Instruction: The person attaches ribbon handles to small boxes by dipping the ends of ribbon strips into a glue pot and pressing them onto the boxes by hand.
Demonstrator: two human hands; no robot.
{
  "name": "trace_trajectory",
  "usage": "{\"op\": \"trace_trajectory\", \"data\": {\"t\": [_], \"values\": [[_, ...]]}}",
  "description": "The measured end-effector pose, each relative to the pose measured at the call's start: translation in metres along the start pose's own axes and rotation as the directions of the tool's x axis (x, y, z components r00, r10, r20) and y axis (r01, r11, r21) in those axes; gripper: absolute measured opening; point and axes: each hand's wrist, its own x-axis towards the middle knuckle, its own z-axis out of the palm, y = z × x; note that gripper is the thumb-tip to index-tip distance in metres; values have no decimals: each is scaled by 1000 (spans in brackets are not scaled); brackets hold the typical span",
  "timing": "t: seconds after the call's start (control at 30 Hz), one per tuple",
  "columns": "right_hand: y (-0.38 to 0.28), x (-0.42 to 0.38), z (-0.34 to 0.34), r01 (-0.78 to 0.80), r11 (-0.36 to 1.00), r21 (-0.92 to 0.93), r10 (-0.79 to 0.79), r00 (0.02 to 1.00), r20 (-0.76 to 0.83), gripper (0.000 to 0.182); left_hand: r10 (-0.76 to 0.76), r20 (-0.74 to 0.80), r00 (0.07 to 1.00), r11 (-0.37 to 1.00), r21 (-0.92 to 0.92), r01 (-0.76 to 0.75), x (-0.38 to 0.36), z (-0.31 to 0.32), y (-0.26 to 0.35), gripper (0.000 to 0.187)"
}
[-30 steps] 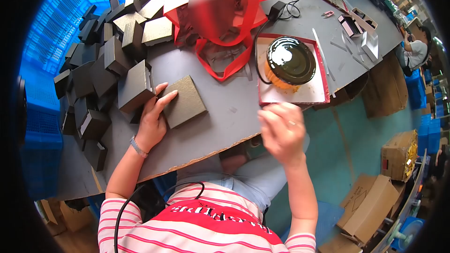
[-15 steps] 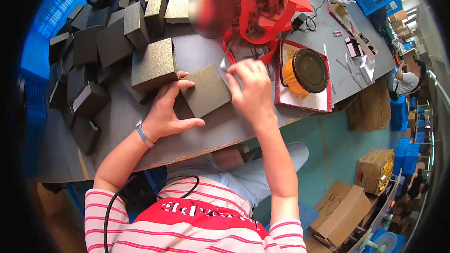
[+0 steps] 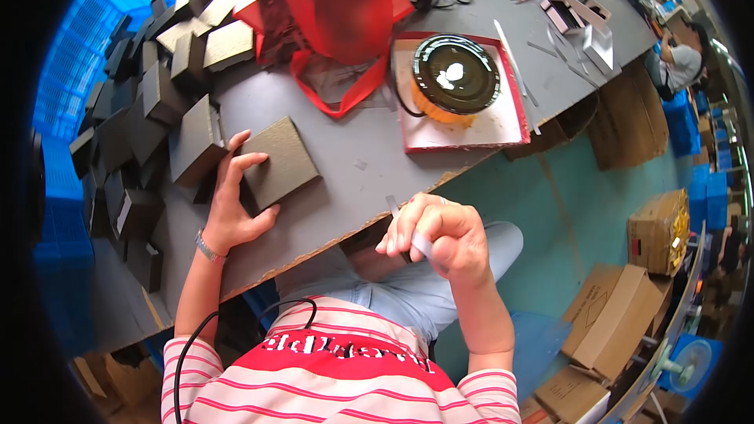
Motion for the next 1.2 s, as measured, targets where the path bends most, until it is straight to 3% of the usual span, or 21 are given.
{"op": "trace_trajectory", "data": {"t": [0.07,0.13,0.17,0.2,0.23,0.33,0.37,0.43,0.47,0.7,0.77,0.83,0.9,1.07,1.13,1.2], "values": [[-10,-8,-9,-24,994,-108,13,994,-105,58,38,-8,999,997,72,-37,4,2,4,68],[-22,-15,-25,-60,997,-53,48,977,-209,54,22,31,999,992,125,-26,13,1,13,68],[-25,-15,-30,-44,997,-69,23,960,-279,41,-18,27,999,994,108,15,20,4,20,68],[-31,-15,-34,-126,982,-138,62,918,-392,22,-2,45,999,995,103,-2,26,6,26,68],[-32,-15,-40,-154,972,-180,49,875,-481,10,-18,61,998,984,179,7,32,8,31,68],[-36,-13,-48,-232,927,-296,17,813,-582,10,-9,108,994,956,293,-23,46,19,44,73],[-33,-11,-49,-188,922,-338,-44,816,-576,19,10,129,992,946,320,-51,49,23,47,75],[-35,-13,-54,-270,894,-358,19,820,-572,26,35,183,983,952,294,-89,54,27,53,80],[-35,-14,-54,-295,847,-442,3,835,-551,25,57,205,977,952,284,-115,57,30,55,81],[-46,-6,-68,-297,862,-410,21,830,-557,10,156,240,958,952,222,-210,71,46,64,79],[-54,2,-65,-356,836,-418,29,789,-614,8,183,240,953,947,218,-237,73,49,65,80],[-57,4,-71,-324,826,-462,-1,818,-575,7,192,254,948,937,239,-254,75,50,65,82],[-61,6,-76,-377,742,-555,13,835,-551,8,199,269,942,935,234,-265,76,51,65,82],[-62,18,-83,-289,788,-543,-78,829,-554,7,236,261,936,934,205,-292,77,52,63,80],[-72,24,-84,-420,776,-470,39,776,-630,7,249,259,933,931,201,-304,75,52,61,80],[-71,31,-82,-427,736,-525,-14,767,-642,7,253,254,933,931,198,-306,73,51,61,80]]}}
